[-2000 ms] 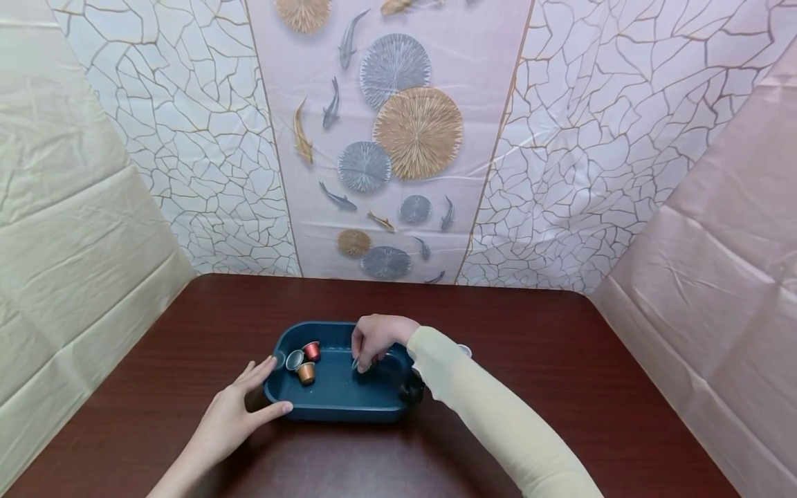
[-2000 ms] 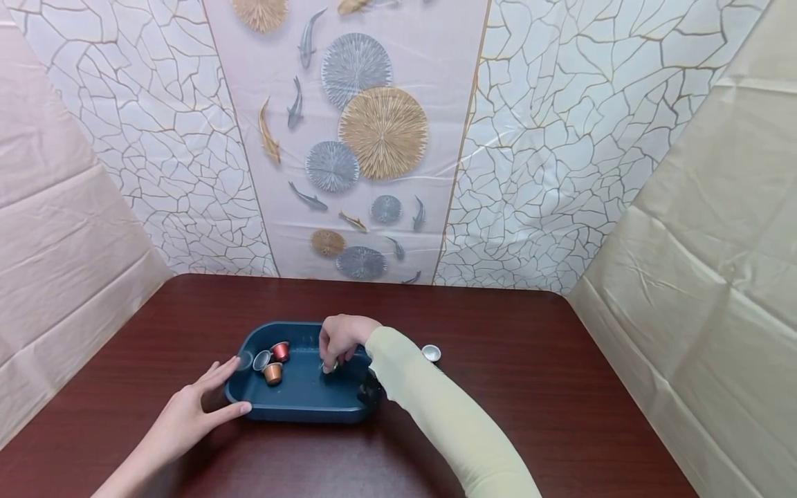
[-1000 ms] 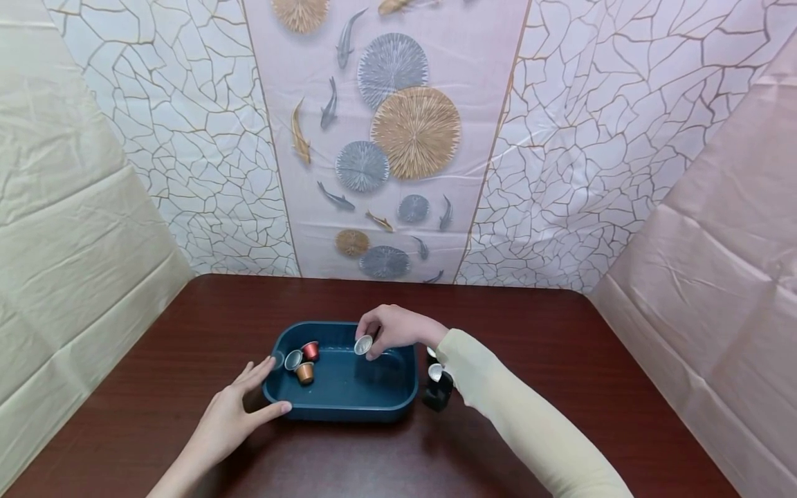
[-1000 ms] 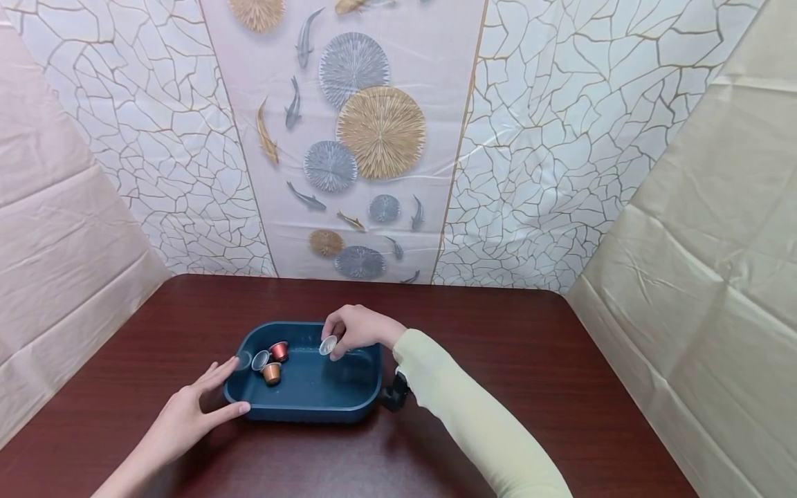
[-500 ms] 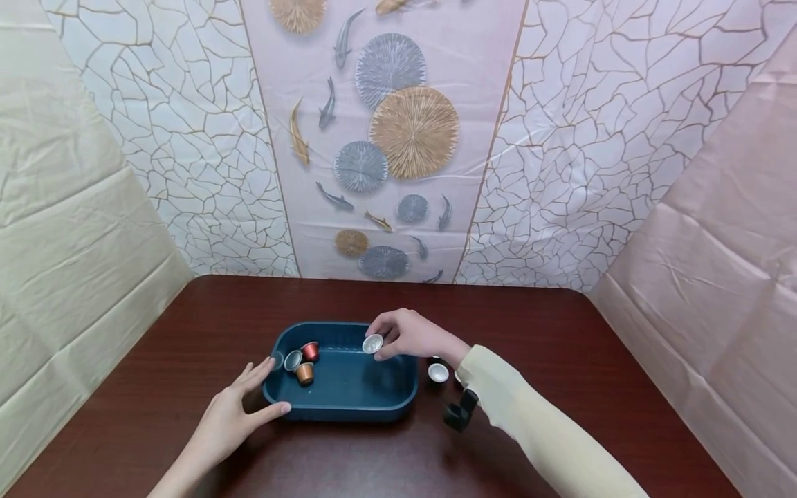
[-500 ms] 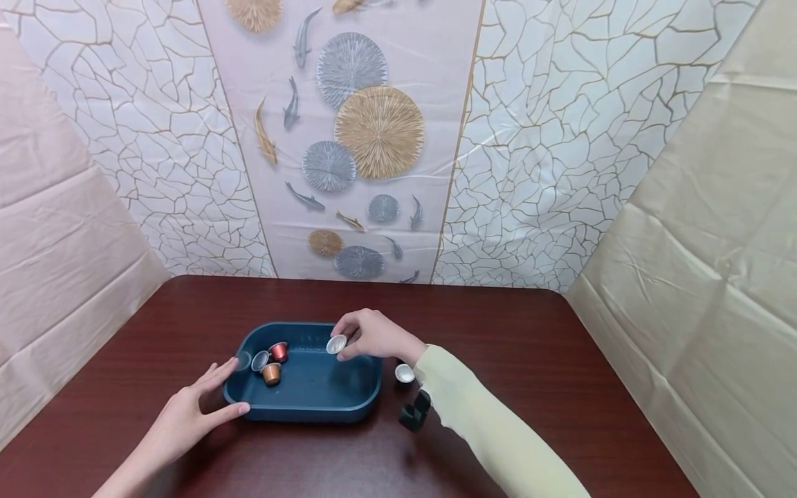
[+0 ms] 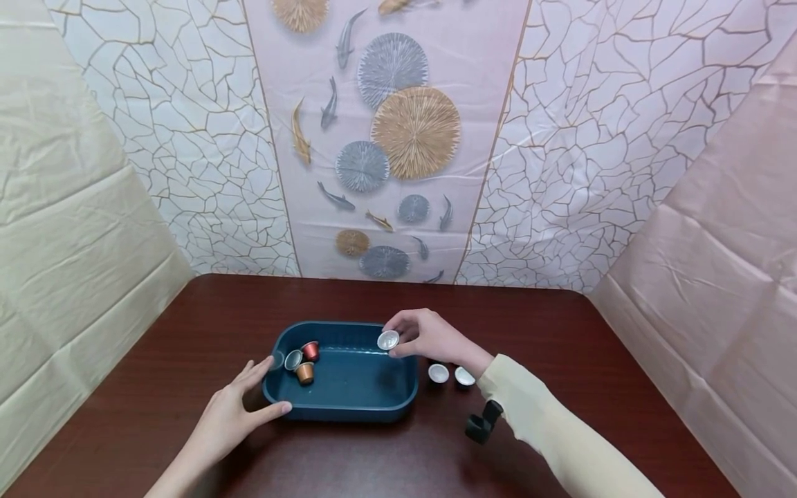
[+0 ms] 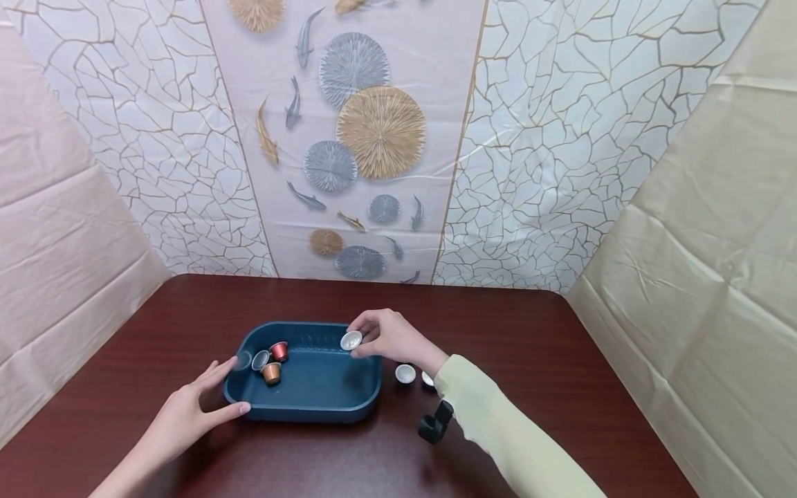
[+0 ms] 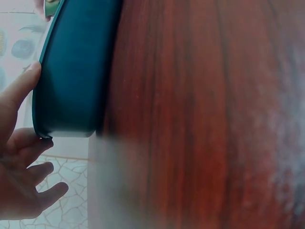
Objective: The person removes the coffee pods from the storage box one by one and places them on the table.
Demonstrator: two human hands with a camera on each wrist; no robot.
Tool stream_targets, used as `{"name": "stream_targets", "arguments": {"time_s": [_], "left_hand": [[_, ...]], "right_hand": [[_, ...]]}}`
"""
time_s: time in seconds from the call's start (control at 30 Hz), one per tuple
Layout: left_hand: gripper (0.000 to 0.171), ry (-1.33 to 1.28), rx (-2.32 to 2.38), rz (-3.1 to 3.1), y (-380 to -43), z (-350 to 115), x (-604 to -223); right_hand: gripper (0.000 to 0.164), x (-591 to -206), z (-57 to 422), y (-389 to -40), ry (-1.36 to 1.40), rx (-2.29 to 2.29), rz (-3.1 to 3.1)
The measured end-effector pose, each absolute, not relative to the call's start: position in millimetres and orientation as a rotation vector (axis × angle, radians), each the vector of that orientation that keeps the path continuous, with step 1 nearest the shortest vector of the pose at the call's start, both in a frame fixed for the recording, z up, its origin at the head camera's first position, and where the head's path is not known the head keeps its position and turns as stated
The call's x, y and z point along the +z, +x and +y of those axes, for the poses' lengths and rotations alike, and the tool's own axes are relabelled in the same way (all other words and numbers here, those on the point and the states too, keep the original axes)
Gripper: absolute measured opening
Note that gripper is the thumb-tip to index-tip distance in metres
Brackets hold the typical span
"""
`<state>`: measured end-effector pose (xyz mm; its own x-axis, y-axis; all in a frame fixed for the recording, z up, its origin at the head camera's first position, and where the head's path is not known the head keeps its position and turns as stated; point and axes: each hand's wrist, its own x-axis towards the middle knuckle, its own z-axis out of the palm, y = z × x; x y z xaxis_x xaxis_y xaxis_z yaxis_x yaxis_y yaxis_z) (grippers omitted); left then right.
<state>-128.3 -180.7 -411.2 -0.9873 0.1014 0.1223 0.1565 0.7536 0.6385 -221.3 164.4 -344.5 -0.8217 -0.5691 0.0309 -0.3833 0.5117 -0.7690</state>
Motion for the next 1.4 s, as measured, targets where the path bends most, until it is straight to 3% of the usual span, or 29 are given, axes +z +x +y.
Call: {"name": "stream_targets", "arguments": {"time_s": [1.4], "left_hand": [[0.084,-0.199,-1.015,-2.846,-133,-182,-412]], "right_hand": [[0.037,-370,255,-222,-0.626,-1.519,2.641]]}}
